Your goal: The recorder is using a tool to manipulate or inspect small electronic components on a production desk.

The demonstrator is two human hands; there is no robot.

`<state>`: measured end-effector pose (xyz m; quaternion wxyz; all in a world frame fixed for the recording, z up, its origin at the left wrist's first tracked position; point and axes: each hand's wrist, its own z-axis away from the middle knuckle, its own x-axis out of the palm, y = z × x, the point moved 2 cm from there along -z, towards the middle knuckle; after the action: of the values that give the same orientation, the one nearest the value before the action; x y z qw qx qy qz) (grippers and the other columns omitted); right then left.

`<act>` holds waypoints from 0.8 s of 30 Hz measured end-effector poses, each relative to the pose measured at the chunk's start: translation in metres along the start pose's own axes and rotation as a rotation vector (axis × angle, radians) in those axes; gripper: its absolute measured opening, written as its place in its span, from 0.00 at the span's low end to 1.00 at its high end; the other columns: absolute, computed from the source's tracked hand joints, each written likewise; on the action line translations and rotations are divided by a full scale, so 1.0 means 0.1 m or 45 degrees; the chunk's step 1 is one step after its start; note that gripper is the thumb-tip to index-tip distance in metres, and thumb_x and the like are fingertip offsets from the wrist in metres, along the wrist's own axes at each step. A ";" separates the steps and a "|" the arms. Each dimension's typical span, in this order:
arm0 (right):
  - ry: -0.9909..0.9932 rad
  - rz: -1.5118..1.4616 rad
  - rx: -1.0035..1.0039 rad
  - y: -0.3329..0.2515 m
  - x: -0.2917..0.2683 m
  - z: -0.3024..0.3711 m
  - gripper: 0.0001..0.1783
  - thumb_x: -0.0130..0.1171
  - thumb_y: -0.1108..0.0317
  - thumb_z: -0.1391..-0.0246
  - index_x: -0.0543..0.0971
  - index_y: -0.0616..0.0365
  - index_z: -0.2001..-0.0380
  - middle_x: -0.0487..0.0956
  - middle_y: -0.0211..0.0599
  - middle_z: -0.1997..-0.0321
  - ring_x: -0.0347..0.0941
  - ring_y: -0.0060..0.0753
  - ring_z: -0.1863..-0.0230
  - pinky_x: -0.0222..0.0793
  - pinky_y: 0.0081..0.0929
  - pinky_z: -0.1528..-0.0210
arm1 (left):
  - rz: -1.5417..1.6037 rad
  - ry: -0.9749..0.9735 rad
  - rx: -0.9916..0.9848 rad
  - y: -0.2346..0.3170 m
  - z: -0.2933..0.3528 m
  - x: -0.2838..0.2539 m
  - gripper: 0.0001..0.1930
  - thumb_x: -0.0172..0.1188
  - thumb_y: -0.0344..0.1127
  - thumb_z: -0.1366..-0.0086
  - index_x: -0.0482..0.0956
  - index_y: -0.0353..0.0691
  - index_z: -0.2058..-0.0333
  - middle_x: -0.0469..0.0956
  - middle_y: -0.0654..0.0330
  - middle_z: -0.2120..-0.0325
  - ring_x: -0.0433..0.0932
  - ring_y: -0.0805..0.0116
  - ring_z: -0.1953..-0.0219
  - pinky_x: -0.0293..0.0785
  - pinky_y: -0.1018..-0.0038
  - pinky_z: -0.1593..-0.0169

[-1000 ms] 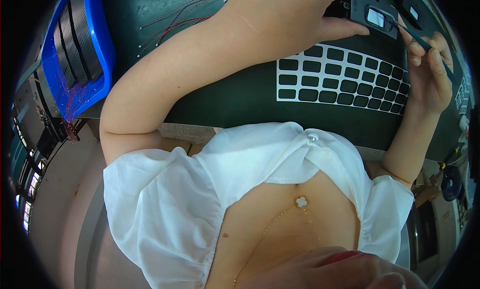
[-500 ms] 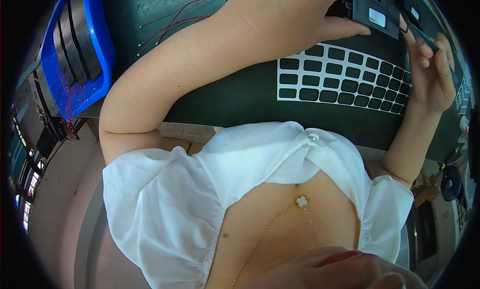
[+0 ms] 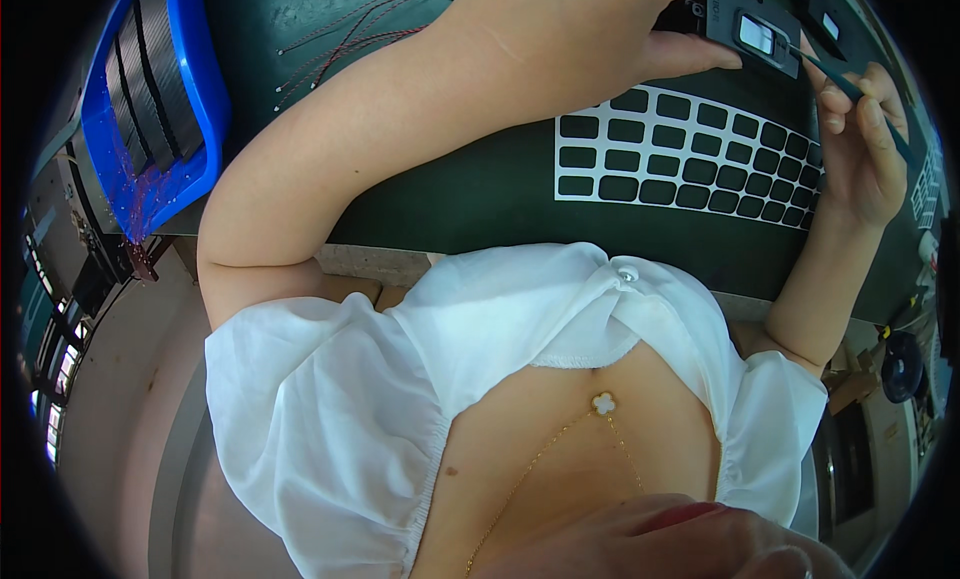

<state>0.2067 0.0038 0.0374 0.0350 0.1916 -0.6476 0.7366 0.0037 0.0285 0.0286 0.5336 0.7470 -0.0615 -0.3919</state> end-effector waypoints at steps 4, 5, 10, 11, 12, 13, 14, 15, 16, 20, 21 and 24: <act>0.003 0.005 0.004 0.01 0.04 -0.02 0.05 0.44 0.71 0.53 0.64 0.60 0.72 0.73 0.42 0.75 0.66 0.24 0.79 0.36 0.45 0.43 | -0.080 0.127 0.103 0.03 0.02 0.00 0.15 0.59 0.26 0.61 0.67 0.35 0.70 0.70 0.56 0.74 0.70 0.64 0.73 0.67 0.78 0.67; 0.003 0.007 0.004 0.01 0.03 -0.02 0.05 0.44 0.71 0.53 0.64 0.61 0.72 0.73 0.42 0.75 0.66 0.24 0.79 0.36 0.45 0.43 | -0.083 0.136 0.096 0.03 0.03 0.00 0.15 0.59 0.26 0.61 0.67 0.35 0.70 0.70 0.56 0.74 0.70 0.64 0.73 0.67 0.78 0.67; 0.006 0.016 0.008 0.01 -0.06 -0.01 0.05 0.44 0.71 0.53 0.64 0.61 0.72 0.73 0.42 0.75 0.66 0.24 0.79 0.37 0.45 0.43 | -0.086 0.146 0.081 0.02 0.02 0.00 0.15 0.59 0.26 0.61 0.67 0.35 0.70 0.70 0.56 0.74 0.70 0.64 0.73 0.67 0.78 0.67; 0.007 0.018 0.008 0.01 -0.03 -0.02 0.05 0.44 0.71 0.53 0.64 0.61 0.72 0.73 0.42 0.75 0.66 0.24 0.79 0.37 0.45 0.43 | -0.083 0.129 0.085 0.01 0.01 -0.01 0.15 0.59 0.26 0.61 0.67 0.35 0.70 0.70 0.56 0.74 0.70 0.64 0.73 0.67 0.78 0.67; 0.007 0.019 0.009 0.01 -0.01 -0.02 0.05 0.44 0.71 0.53 0.64 0.61 0.72 0.73 0.42 0.75 0.66 0.24 0.79 0.37 0.45 0.43 | -0.080 0.113 0.090 0.00 0.01 -0.01 0.15 0.59 0.26 0.61 0.67 0.35 0.70 0.70 0.56 0.73 0.70 0.64 0.73 0.67 0.78 0.67; 0.008 0.021 0.010 0.01 -0.09 -0.01 0.05 0.44 0.71 0.53 0.64 0.61 0.72 0.73 0.42 0.75 0.66 0.24 0.79 0.37 0.45 0.43 | -0.076 0.097 0.094 0.00 0.01 -0.01 0.16 0.59 0.26 0.61 0.67 0.35 0.70 0.70 0.56 0.73 0.70 0.64 0.73 0.67 0.78 0.67; 0.009 0.022 0.010 0.02 -0.04 -0.02 0.05 0.44 0.71 0.53 0.64 0.61 0.72 0.73 0.42 0.75 0.66 0.24 0.79 0.37 0.45 0.43 | -0.076 0.097 0.095 0.01 0.01 -0.01 0.16 0.59 0.26 0.61 0.67 0.35 0.70 0.70 0.56 0.73 0.70 0.64 0.73 0.67 0.78 0.67; 0.010 0.024 0.010 0.01 -0.06 -0.02 0.05 0.44 0.71 0.53 0.64 0.61 0.72 0.73 0.42 0.75 0.66 0.24 0.79 0.37 0.45 0.43 | -0.086 0.098 0.082 0.01 0.02 -0.01 0.16 0.59 0.26 0.61 0.67 0.35 0.70 0.71 0.56 0.73 0.70 0.64 0.73 0.67 0.78 0.67; 0.010 0.025 0.010 0.02 -0.06 -0.02 0.05 0.44 0.71 0.53 0.64 0.61 0.72 0.73 0.43 0.75 0.66 0.24 0.79 0.37 0.45 0.43 | -0.095 0.099 0.069 0.02 0.02 -0.01 0.16 0.59 0.26 0.61 0.67 0.35 0.70 0.71 0.56 0.73 0.70 0.63 0.73 0.67 0.78 0.67; 0.012 0.032 0.013 0.02 -0.10 -0.02 0.05 0.44 0.71 0.53 0.64 0.61 0.72 0.73 0.43 0.75 0.66 0.24 0.79 0.37 0.45 0.43 | -0.115 0.106 0.059 0.03 0.03 -0.01 0.16 0.59 0.26 0.61 0.67 0.34 0.70 0.71 0.56 0.73 0.70 0.63 0.72 0.67 0.77 0.66; 0.012 0.034 0.014 0.02 -0.11 -0.02 0.05 0.44 0.71 0.53 0.64 0.61 0.72 0.73 0.43 0.74 0.66 0.24 0.79 0.37 0.45 0.43 | -0.116 0.110 0.074 0.02 0.02 -0.01 0.16 0.59 0.26 0.61 0.67 0.34 0.70 0.71 0.55 0.73 0.70 0.63 0.72 0.67 0.77 0.66; 0.012 0.040 0.017 0.02 -0.13 -0.02 0.06 0.44 0.71 0.53 0.64 0.61 0.72 0.73 0.43 0.74 0.66 0.24 0.79 0.38 0.44 0.43 | -0.119 0.119 0.103 0.01 0.02 -0.01 0.16 0.59 0.26 0.61 0.67 0.34 0.70 0.71 0.55 0.73 0.70 0.63 0.72 0.67 0.77 0.66</act>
<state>0.2173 0.0078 0.0312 0.0252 0.1781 -0.6456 0.7422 0.0023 0.0269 0.0298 0.4862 0.7875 -0.0173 -0.3783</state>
